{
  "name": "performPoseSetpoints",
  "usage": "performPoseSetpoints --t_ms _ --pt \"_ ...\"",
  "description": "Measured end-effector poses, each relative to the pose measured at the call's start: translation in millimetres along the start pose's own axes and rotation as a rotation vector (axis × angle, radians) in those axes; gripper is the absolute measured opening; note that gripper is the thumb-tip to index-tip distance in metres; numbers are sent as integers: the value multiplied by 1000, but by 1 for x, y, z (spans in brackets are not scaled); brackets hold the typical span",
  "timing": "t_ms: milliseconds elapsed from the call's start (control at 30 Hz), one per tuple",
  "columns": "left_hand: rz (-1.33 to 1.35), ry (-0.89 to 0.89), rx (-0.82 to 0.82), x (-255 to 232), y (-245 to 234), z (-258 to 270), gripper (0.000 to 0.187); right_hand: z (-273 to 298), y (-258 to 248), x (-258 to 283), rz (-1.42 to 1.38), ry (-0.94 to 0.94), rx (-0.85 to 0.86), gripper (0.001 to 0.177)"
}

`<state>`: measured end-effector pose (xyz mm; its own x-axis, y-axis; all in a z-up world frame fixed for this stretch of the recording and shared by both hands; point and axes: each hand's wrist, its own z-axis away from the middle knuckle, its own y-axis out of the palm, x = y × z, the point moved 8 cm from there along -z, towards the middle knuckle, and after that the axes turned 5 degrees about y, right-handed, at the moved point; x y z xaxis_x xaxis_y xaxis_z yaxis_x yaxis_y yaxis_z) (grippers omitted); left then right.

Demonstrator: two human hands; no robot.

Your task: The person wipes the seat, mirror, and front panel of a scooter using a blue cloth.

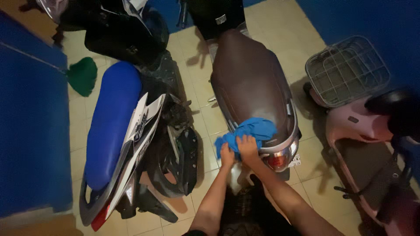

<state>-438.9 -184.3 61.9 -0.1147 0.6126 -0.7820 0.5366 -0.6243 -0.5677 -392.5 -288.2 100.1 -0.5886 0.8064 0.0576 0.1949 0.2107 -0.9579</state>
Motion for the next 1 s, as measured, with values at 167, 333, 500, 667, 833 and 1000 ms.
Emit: performPoseSetpoints --t_ms 167,333,500,667,833,1000 --pt "58 -330 122 35 10 -2 32 -32 49 17 79 -181 205 44" --pt "128 -395 123 36 -1 -18 34 -70 61 37 45 -269 152 39" --pt "-53 -479 217 53 6 -25 37 -79 87 38 141 -284 335 35" --pt "249 -532 126 51 27 9 36 -36 67 12 -46 -321 230 43" --pt "537 -328 103 4 44 44 39 12 -4 -39 -257 -240 304 40" --pt "146 13 200 -53 69 59 44 35 -71 -110 -379 -64 483 50"
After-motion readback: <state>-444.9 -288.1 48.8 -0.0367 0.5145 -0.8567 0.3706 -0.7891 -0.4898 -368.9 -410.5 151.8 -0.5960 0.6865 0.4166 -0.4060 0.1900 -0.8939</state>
